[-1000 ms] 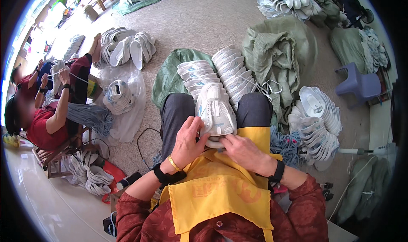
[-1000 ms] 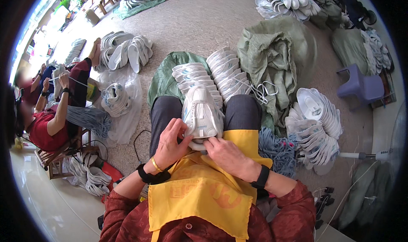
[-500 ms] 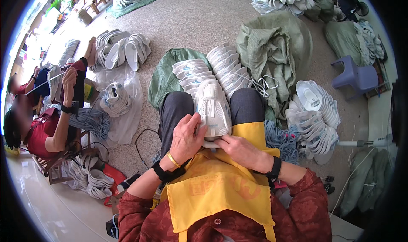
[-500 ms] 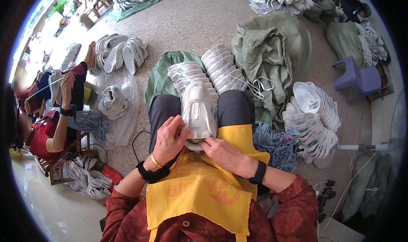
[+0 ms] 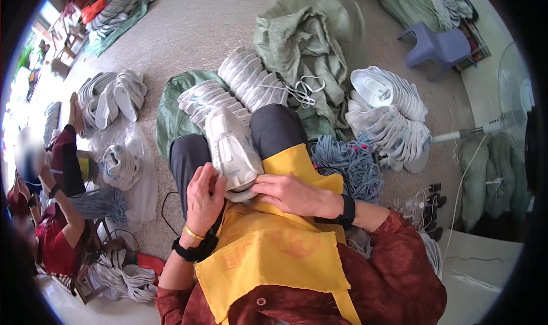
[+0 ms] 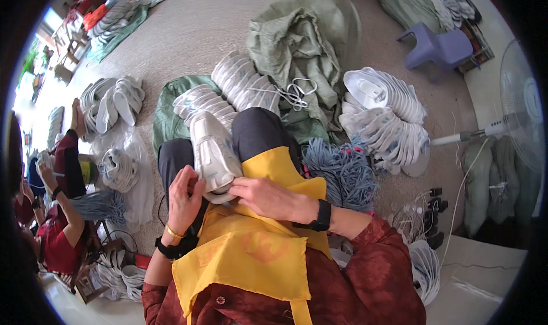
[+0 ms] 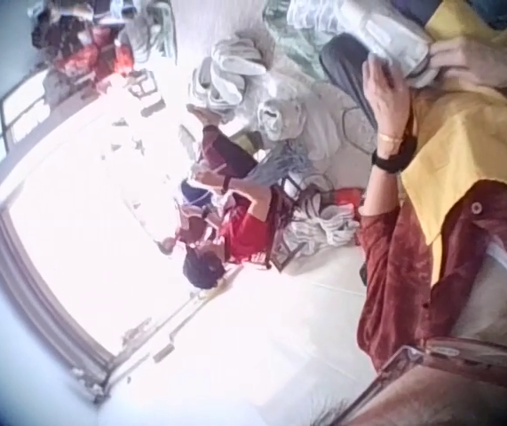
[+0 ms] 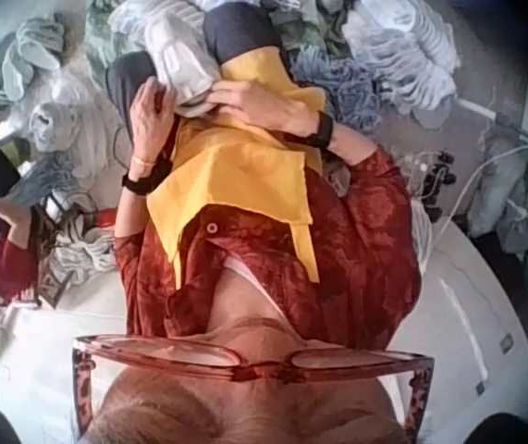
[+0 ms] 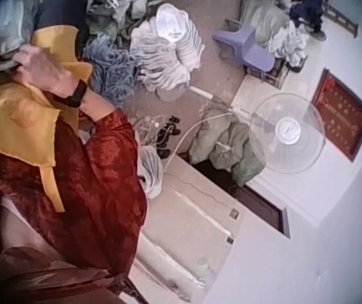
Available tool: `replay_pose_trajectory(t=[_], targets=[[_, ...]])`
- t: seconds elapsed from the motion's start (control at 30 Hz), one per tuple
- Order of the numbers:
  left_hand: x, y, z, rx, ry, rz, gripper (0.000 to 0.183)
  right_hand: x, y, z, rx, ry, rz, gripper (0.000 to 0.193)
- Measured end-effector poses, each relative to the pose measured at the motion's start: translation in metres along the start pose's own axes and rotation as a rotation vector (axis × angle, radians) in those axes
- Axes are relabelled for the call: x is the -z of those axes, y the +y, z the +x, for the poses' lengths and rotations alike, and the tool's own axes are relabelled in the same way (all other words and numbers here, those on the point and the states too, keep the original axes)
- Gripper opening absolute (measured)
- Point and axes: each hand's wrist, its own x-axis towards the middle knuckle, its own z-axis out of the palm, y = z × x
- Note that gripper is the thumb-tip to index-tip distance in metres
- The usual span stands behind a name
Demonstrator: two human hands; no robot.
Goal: Insert blue laces into white and blue athletic shoes.
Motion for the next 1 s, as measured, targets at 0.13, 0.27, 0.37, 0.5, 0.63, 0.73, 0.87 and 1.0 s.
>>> replay_pose_trajectory(t=[0.13, 0.27, 0.37, 0.5, 0.63, 0.73, 0.87, 1.0], targets=[[0.0, 0.0, 0.0, 0.026, -0.022, 0.01, 0.013, 0.036, -0.004, -0.029, -0.208, 0.245, 0.096, 0.021], [-0.001, 0.003, 0.001, 0.054, -0.031, 0.0, 0.016, 0.062, 0.017, -0.087, -0.642, 0.482, 0.461, 0.014], [0.001, 0.004, 0.002, 0.061, -0.057, 0.057, 0.013, 0.069, 0.072, -0.138, -1.034, 0.441, 0.466, 0.019], [0.002, 0.007, 0.003, 0.052, -0.062, 0.121, 0.013, 0.047, 0.167, -0.184, -1.135, 0.49, 0.314, 0.02], [0.001, 0.01, 0.004, 0.061, -0.06, 0.124, 0.013, 0.025, 0.251, -0.191, -1.135, 0.66, 0.328, 0.019], [0.002, 0.013, 0.006, 0.075, -0.074, 0.128, 0.013, 0.016, 0.294, -0.183, -1.078, 0.737, 0.248, 0.019], [0.001, 0.017, 0.007, 0.083, -0.081, 0.141, 0.012, 0.005, 0.326, -0.18, -1.062, 0.786, 0.15, 0.017], [-0.001, 0.017, 0.008, 0.09, -0.076, 0.13, 0.012, -0.004, 0.346, -0.182, -1.207, 0.779, 0.222, 0.015]])
